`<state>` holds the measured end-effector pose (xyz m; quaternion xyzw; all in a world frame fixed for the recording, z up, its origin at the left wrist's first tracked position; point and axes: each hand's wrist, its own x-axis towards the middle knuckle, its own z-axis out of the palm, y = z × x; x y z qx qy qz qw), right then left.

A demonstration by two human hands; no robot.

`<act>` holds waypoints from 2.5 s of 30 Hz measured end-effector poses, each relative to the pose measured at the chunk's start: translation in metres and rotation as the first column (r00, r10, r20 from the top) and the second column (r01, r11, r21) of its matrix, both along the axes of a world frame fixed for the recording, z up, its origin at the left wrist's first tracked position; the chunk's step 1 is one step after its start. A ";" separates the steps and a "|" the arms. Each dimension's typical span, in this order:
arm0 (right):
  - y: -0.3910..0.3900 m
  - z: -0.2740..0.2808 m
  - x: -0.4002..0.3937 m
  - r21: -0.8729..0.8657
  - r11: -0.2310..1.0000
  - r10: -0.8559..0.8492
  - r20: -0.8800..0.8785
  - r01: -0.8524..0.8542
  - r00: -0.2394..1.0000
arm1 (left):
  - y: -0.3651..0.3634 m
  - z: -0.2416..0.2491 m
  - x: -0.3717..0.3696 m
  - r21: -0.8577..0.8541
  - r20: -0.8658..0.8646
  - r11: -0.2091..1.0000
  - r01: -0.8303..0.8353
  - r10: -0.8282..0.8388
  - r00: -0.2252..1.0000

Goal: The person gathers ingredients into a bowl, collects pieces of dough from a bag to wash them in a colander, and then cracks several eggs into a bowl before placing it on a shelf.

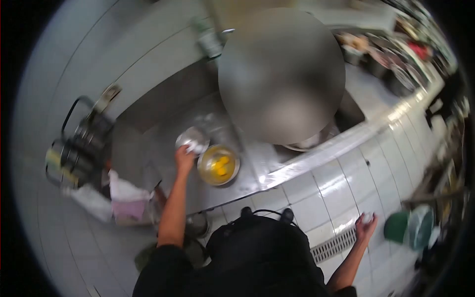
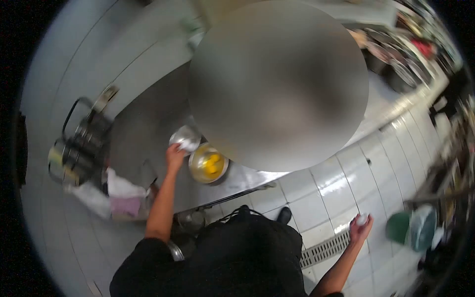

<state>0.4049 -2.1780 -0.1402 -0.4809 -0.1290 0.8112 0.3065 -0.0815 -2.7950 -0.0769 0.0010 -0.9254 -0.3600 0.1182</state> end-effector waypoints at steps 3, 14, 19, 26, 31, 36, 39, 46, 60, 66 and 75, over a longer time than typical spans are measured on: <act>-0.052 -0.011 -0.043 0.097 0.949 0.314 -0.171 -0.301 0.934 | -0.005 0.010 -0.003 -0.051 0.043 0.999 0.003 -0.001 0.999; -0.246 0.119 -0.210 0.417 0.720 0.608 0.008 -0.555 0.794 | -0.016 0.000 -0.050 -0.465 0.227 0.612 0.640 -0.616 0.754; -0.324 0.150 -0.265 0.535 0.559 0.628 0.226 -0.634 0.745 | -0.016 -0.032 -0.078 -0.416 0.302 0.579 0.701 -0.639 0.707; -0.396 0.168 -0.305 0.755 0.179 0.539 0.461 -0.631 0.705 | -0.007 0.049 -0.049 0.937 0.314 0.290 -0.197 -0.450 0.836; -0.438 0.177 -0.334 0.854 -0.208 0.406 0.520 -0.478 0.752 | 0.024 0.022 0.003 0.800 0.229 -0.218 -0.559 -0.750 0.621; -0.455 0.181 -0.356 0.814 -0.478 0.319 0.509 -0.328 0.799 | 0.059 0.019 0.033 0.678 0.419 -0.214 -0.703 -0.674 0.608; -0.456 0.185 -0.361 0.811 -0.551 0.266 0.396 -0.199 0.879 | 0.063 0.028 0.041 0.740 0.426 -0.164 -0.652 -0.637 0.643; -0.452 0.130 -0.368 0.627 -0.711 0.213 0.625 -0.320 0.751 | 0.070 0.008 0.041 0.753 0.458 -0.093 -0.652 -0.637 0.620; -0.408 0.138 -0.388 0.379 0.202 0.979 -0.090 -0.903 0.182 | 0.017 0.057 0.033 0.938 0.222 0.331 0.104 -0.802 0.554; -0.418 0.135 -0.398 0.400 -0.075 0.942 0.329 -0.913 0.067 | 0.007 0.055 0.026 0.789 0.377 0.560 0.253 -0.766 0.521; -0.423 0.119 -0.405 0.358 -0.533 0.590 0.806 -0.766 -0.034 | 0.004 0.041 0.026 0.662 0.469 0.647 0.378 -0.751 0.465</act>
